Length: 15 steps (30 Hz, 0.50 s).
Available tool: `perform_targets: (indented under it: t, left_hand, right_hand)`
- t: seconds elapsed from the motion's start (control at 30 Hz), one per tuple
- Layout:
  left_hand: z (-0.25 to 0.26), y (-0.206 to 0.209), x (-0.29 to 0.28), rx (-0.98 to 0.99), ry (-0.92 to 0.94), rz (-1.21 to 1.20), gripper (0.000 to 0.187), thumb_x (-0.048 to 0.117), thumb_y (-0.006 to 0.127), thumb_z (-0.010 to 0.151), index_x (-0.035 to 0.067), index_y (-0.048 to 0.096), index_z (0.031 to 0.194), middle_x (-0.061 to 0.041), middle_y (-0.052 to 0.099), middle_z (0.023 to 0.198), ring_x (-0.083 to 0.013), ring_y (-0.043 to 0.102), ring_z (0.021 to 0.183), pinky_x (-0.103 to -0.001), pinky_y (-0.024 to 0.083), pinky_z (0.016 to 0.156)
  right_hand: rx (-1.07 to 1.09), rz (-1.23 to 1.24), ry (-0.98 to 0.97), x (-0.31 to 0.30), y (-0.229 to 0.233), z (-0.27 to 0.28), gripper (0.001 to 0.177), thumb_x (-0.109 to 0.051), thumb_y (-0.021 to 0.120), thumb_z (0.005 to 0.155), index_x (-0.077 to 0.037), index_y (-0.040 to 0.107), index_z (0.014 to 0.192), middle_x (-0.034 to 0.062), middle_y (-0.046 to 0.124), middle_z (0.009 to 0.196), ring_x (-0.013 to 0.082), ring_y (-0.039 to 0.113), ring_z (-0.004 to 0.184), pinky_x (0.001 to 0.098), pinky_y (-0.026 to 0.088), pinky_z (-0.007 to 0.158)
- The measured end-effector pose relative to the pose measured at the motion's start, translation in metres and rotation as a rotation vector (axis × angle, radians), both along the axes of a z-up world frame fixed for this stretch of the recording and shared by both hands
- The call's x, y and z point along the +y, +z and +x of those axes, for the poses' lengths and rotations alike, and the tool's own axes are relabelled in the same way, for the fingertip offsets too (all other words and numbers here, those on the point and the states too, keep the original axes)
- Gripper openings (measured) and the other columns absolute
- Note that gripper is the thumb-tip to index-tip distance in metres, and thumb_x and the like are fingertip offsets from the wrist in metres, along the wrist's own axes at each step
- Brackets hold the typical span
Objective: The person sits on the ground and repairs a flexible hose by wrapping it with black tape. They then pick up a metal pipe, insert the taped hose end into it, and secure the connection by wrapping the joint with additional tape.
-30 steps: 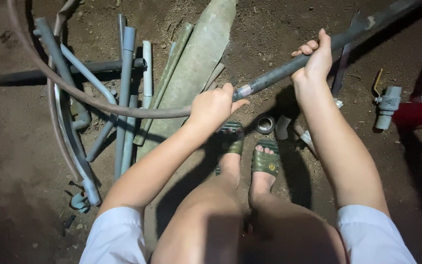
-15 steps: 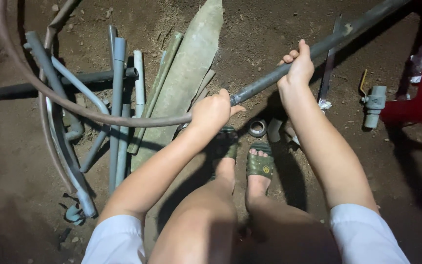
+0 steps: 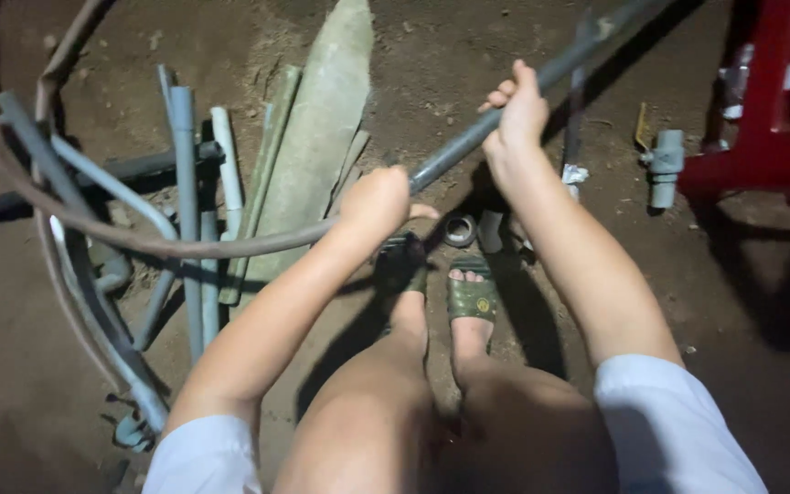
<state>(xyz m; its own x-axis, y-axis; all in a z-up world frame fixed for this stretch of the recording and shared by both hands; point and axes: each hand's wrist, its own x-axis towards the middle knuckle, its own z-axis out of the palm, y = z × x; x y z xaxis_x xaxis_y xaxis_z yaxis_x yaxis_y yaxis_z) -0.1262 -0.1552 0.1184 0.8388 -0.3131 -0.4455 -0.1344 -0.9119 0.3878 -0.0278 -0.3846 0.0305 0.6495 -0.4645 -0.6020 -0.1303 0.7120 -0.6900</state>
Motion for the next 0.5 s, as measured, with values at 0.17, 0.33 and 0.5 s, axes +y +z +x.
perform_targets:
  t: [0.17,0.33,0.5]
  left_hand:
    - [0.001,-0.007,0.012,0.000,0.007,-0.016,0.043,0.046,0.086,0.089,0.004,0.078,0.092,-0.019,0.076,0.081,-0.0415,0.074,0.069,-0.051,0.059,0.066]
    - [-0.004,0.005,0.005,0.012,0.098,-0.004,0.032,0.038,0.083,0.091,0.006,0.078,0.095,-0.019,0.076,0.082,-0.0397,0.075,0.069,-0.051,0.060,0.065]
    - [-0.021,-0.026,0.005,-0.136,0.101,-0.026,0.042,0.041,0.082,0.090,0.003,0.068,0.101,-0.018,0.075,0.080,-0.0413,0.073,0.067,-0.052,0.059,0.063]
  right_hand:
    - [-0.042,0.132,0.020,0.013,0.013,0.002,0.013,-0.016,0.066,0.099,-0.012,0.056,0.092,-0.0050,0.045,0.063,0.0071,0.046,0.051,0.0272,0.041,0.048]
    - [-0.167,0.204,0.092,0.011,0.013,0.008,0.014,-0.019,0.066,0.098,-0.014,0.054,0.092,-0.0072,0.038,0.062,0.0060,0.038,0.051,0.0275,0.042,0.052]
    - [-0.151,0.174,0.101,0.015,0.020,-0.001,0.019,-0.024,0.067,0.097,-0.014,0.052,0.091,-0.0061,0.042,0.063,0.0062,0.042,0.051,0.0268,0.043,0.053]
